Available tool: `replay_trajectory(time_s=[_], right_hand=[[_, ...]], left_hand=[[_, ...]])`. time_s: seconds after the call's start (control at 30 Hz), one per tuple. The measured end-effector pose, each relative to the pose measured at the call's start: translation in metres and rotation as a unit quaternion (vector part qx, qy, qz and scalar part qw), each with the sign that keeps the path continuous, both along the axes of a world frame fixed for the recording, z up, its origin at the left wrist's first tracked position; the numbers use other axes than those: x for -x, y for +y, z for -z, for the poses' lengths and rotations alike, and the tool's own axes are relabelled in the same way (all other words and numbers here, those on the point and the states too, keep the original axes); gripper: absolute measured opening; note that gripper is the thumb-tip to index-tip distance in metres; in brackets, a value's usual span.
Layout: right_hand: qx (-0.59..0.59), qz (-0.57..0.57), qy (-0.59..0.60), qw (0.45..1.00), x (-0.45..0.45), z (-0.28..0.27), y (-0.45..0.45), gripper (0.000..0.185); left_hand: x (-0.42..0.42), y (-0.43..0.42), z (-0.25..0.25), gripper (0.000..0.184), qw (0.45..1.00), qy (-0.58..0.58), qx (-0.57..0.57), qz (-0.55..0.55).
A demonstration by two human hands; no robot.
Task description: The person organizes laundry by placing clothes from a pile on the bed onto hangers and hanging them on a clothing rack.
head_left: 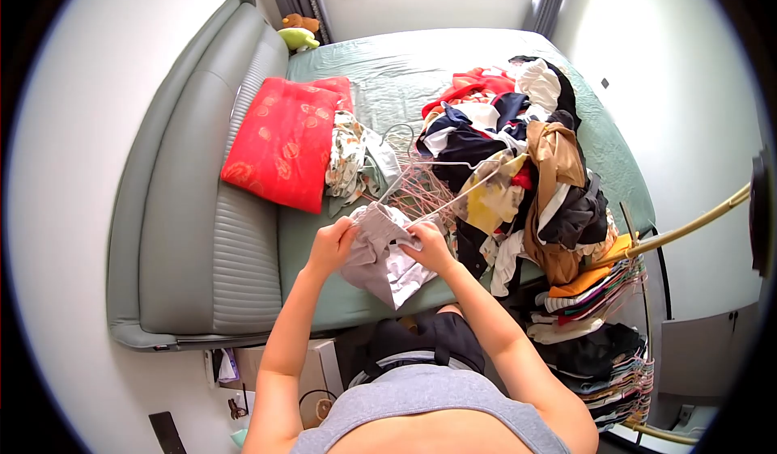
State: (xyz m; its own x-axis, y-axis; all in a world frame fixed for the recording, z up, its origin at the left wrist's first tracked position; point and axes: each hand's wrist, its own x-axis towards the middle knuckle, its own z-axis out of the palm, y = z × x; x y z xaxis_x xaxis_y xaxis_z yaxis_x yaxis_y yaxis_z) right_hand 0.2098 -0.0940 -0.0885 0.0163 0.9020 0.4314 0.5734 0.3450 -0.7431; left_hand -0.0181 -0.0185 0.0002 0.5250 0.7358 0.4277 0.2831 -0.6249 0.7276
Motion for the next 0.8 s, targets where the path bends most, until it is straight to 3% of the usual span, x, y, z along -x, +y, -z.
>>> replay_trajectory(time_s=[0.1, 0.2, 0.3, 0.47, 0.6, 0.7, 0.73, 0.8], right_hand=[[0.055, -0.044, -0.14, 0.988, -0.02, 0.011, -0.022, 0.032], [-0.086, 0.073, -0.172, 0.979, -0.052, 0.008, -0.061, 0.04], [-0.176, 0.166, -0.123, 0.962, -0.059, -0.024, -0.09, 0.045], [-0.193, 0.182, -0.146, 0.953, -0.071, -0.029, -0.127, 0.036], [-0.162, 0.283, -0.09, 0.941, -0.076, -0.035, -0.196, 0.049], [-0.106, 0.397, 0.102, 0.906, -0.087, -0.023, -0.252, 0.043], [-0.087, 0.419, 0.112, 0.897, -0.093, -0.021, -0.273, 0.04], [-0.105, 0.416, 0.016, 0.903, -0.101, -0.018, -0.31, 0.041]], left_hand=[[-0.01, -0.009, -0.009, 0.015, 0.999, -0.035, 0.036, 0.014], [-0.015, -0.006, -0.025, 0.018, 0.994, -0.077, 0.08, 0.013], [-0.04, -0.012, -0.038, 0.02, 0.989, -0.098, 0.092, 0.066], [-0.105, -0.052, -0.032, 0.019, 0.985, -0.066, 0.07, 0.146], [-0.156, -0.108, -0.027, 0.016, 0.966, -0.066, 0.096, 0.229], [-0.187, -0.157, -0.026, 0.014, 0.948, -0.05, 0.125, 0.287], [-0.196, -0.174, -0.025, 0.013, 0.94, -0.05, 0.134, 0.308], [-0.212, -0.207, -0.025, 0.013, 0.926, -0.052, 0.141, 0.347]])
